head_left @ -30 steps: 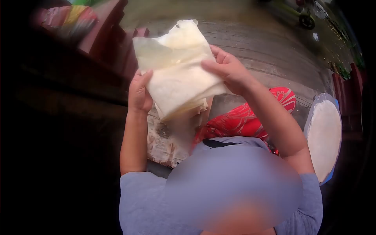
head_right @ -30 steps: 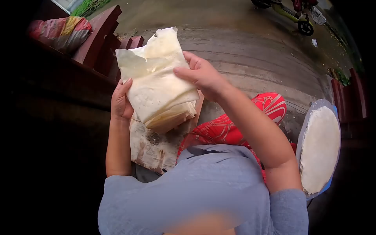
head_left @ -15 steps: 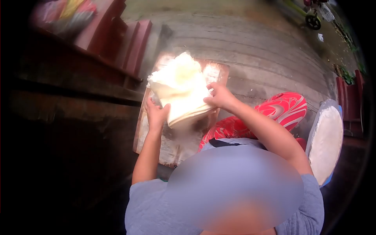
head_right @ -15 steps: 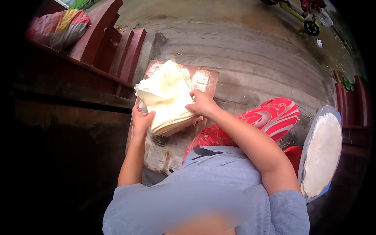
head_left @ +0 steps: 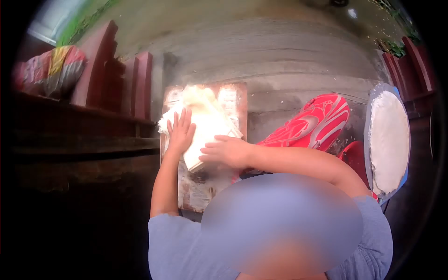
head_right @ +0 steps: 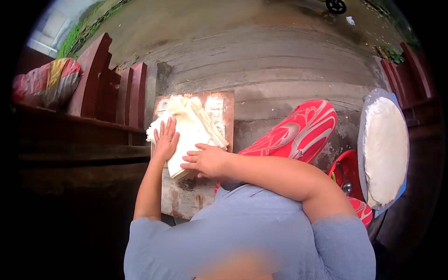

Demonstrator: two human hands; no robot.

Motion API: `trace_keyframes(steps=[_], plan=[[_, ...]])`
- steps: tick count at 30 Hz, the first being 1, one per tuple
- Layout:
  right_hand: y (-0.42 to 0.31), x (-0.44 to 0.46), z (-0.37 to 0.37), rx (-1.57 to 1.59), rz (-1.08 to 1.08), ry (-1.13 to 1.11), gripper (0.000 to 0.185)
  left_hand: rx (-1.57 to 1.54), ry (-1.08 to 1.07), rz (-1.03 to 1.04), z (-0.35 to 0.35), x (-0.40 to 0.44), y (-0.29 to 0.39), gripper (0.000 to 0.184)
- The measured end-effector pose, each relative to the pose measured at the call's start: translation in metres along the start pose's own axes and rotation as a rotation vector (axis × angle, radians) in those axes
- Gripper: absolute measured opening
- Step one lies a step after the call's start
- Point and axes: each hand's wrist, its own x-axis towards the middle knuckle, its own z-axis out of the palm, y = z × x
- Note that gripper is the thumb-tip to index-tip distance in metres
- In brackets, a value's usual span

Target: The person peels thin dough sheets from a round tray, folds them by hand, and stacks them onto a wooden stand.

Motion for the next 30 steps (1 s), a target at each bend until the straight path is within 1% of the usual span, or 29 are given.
trace_keyframes(steps=[1,2,3,4,5,6,7,8,9,11,12,13,15,16,19,21,23,25,27,28,29,30], plan=[[0.003,0.001,0.009,-0.033,-0.047,0.095,0.062,0.063,-0.009,0.025,0.0,0.001,-0.005,0.056],[-0.001,-0.009,-0.008,0.022,-0.08,0.207,0.056,0.114,-0.026,0.026,-0.009,0.002,-0.002,0.054],[0.001,-0.013,-0.011,0.035,-0.064,0.254,0.05,0.201,0.025,0.029,-0.019,0.003,0.002,0.051],[0.001,-0.021,-0.021,0.036,-0.023,0.31,0.046,0.233,0.115,0.06,-0.031,0.004,0.011,0.045],[-0.001,-0.034,-0.035,0.033,0.008,0.367,0.041,0.261,0.23,0.124,-0.032,0.009,0.004,0.04],[0.001,-0.051,-0.047,0.081,0.067,0.438,0.038,0.209,0.353,0.235,-0.038,0.015,0.005,0.041],[0.001,-0.069,-0.057,0.131,0.103,0.511,0.036,0.151,0.415,0.278,-0.049,0.022,0.017,0.039],[0.0,-0.092,-0.065,0.176,0.14,0.652,0.029,0.083,0.426,0.32,-0.061,0.032,0.032,0.037],[0.0,-0.115,-0.071,0.14,0.194,0.688,0.029,0.02,0.433,0.353,-0.072,0.041,0.049,0.036],[-0.006,-0.161,-0.077,0.189,0.356,0.871,0.023,-0.068,0.401,0.449,-0.087,0.063,0.09,0.033],[-0.012,-0.184,-0.076,0.168,0.434,1.007,0.018,-0.114,0.37,0.481,-0.094,0.072,0.12,0.031],[-0.018,-0.204,-0.074,0.139,0.487,1.049,0.018,-0.164,0.332,0.531,-0.097,0.081,0.146,0.029],[-0.036,-0.244,-0.065,0.212,0.664,1.27,0.016,-0.24,0.269,0.691,-0.094,0.102,0.202,0.029],[-0.044,-0.262,-0.057,0.267,0.759,1.313,0.015,-0.297,0.229,0.779,-0.088,0.11,0.232,0.029],[-0.064,-0.302,-0.016,0.269,0.953,1.488,0.015,-0.307,0.093,1.013,-0.07,0.123,0.326,0.029],[-0.078,-0.32,0.013,0.244,1.094,1.561,0.016,-0.322,0.001,1.141,-0.045,0.136,0.372,0.029],[-0.083,-0.336,0.044,0.313,1.255,1.58,0.015,-0.338,-0.056,1.289,-0.027,0.134,0.421,0.028],[-0.082,-0.347,0.077,0.246,1.365,1.684,0.014,-0.312,-0.087,1.38,-0.01,0.126,0.463,0.03],[-0.084,-0.354,0.104,0.381,1.511,1.698,0.014,-0.135,-0.051,1.543,0.005,0.117,0.495,0.032],[-0.081,-0.352,0.11,0.348,1.668,1.656,0.013,-0.085,-0.052,1.555,0.01,0.115,0.505,0.036],[-0.079,-0.35,0.118,0.304,1.736,1.555,0.013,-0.085,-0.067,1.588,0.014,0.112,0.513,0.036],[-0.083,-0.35,0.116,0.311,1.728,1.505,0.012,-0.034,-0.089,1.533,0.016,0.108,0.518,0.035]])
